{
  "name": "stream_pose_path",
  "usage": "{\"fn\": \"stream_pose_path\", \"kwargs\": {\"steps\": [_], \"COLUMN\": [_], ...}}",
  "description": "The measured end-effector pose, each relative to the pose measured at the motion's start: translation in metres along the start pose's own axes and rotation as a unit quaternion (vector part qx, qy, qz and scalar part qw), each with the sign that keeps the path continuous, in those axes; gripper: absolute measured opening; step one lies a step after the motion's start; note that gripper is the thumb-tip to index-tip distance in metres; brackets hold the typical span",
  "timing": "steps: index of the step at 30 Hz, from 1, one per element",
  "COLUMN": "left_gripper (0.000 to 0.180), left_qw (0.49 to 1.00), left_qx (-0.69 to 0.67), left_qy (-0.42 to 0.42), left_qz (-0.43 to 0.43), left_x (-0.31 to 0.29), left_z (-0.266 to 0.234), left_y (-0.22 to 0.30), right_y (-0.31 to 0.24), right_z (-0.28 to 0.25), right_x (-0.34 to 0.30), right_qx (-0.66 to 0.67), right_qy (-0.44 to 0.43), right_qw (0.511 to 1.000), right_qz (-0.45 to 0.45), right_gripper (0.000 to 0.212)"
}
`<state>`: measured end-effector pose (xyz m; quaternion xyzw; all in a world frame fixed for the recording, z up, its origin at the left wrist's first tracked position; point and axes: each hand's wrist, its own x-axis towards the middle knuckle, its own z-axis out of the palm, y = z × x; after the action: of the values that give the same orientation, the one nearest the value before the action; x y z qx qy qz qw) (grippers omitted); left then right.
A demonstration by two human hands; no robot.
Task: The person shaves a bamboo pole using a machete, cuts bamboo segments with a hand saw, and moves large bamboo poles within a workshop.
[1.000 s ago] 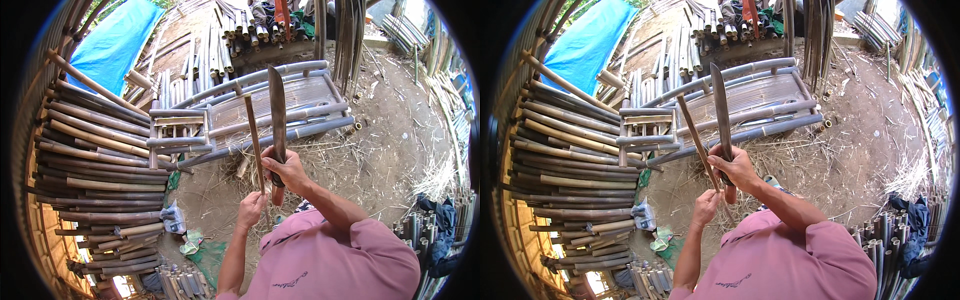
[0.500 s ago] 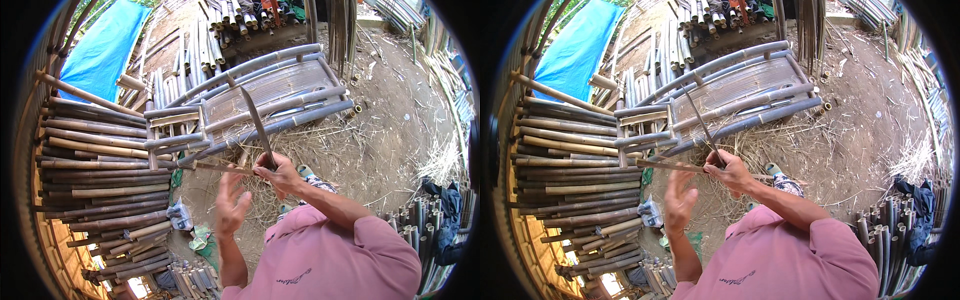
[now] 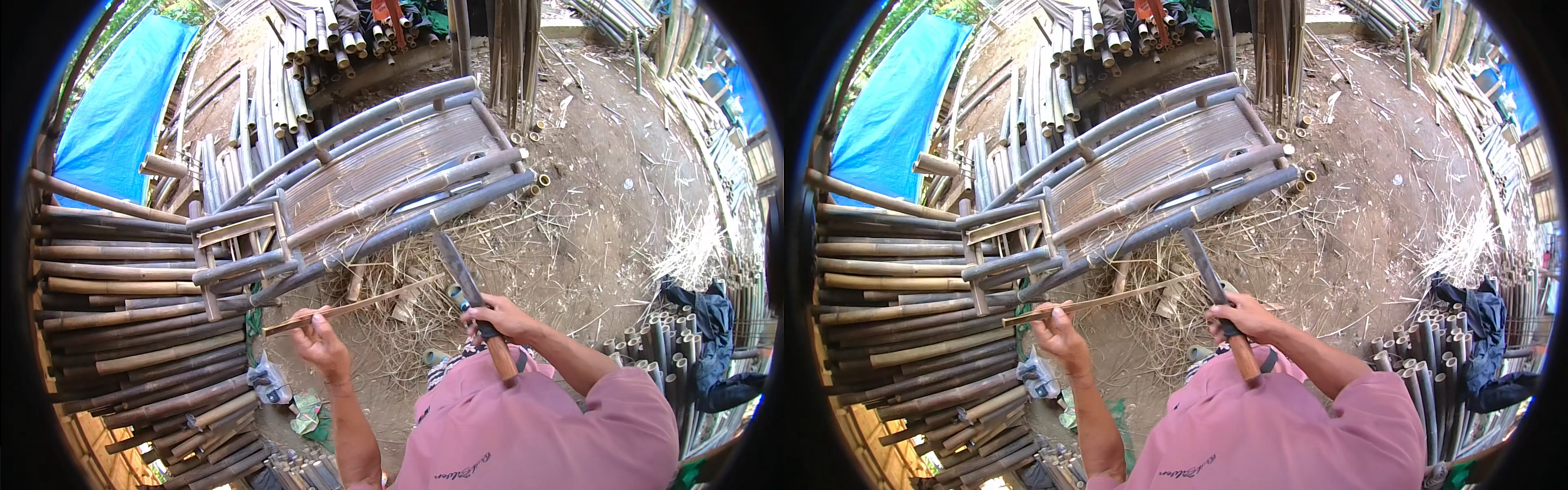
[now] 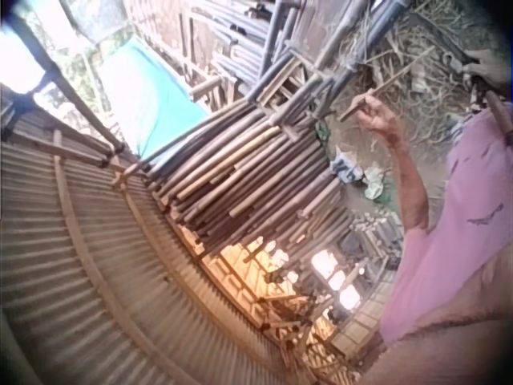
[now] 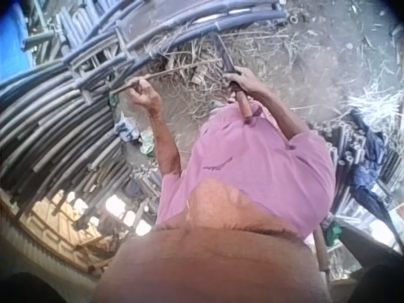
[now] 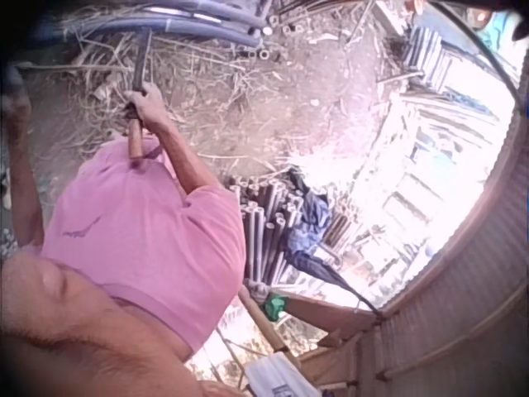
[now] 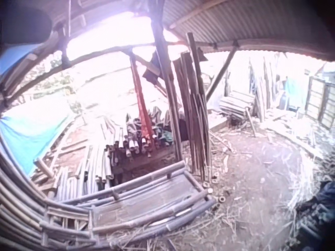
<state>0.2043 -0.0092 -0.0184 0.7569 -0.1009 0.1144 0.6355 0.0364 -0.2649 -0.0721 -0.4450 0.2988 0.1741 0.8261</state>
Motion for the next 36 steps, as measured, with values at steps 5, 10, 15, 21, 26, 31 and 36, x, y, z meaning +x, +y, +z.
{"fn": "stream_pose_path", "kwargs": {"steps": [5,10,15,21,26,31,36], "left_gripper": [0.016,0.017,0.018,0.017,0.017,0.016,0.02], "left_qw": [0.999,0.997,0.997,0.994,0.994,0.994,0.996], "left_qx": [-0.003,0.06,0.063,0.105,0.11,0.11,0.086], "left_qy": [0.031,0.052,0.034,0.008,0.008,-0.007,-0.006], "left_qz": [-0.029,-0.014,-0.008,-0.03,-0.021,-0.02,-0.03], "left_x": [0.029,0.042,0.036,0.037,0.041,0.042,0.041], "left_z": [0.014,0.039,0.045,0.038,0.021,0.013,0.014], "left_y": [-0.01,0.004,0.007,0.016,0.006,0.008,0.01], "right_y": [-0.014,-0.051,-0.06,-0.06,-0.049,-0.043,-0.045], "right_z": [-0.027,-0.003,0.015,0.037,0.046,0.044,0.046], "right_x": [-0.009,-0.006,0.005,0.003,-0.003,-0.002,0.004], "right_qx": [-0.362,-0.55,-0.601,-0.595,-0.591,-0.605,-0.597], "right_qy": [0.064,-0.02,-0.029,-0.014,0.003,-0.002,-0.008], "right_qw": [0.922,0.804,0.764,0.766,0.761,0.751,0.752], "right_qz": [-0.121,-0.225,-0.234,-0.244,-0.267,-0.265,-0.278], "right_gripper": [0.029,0.032,0.036,0.036,0.034,0.034,0.032]}}
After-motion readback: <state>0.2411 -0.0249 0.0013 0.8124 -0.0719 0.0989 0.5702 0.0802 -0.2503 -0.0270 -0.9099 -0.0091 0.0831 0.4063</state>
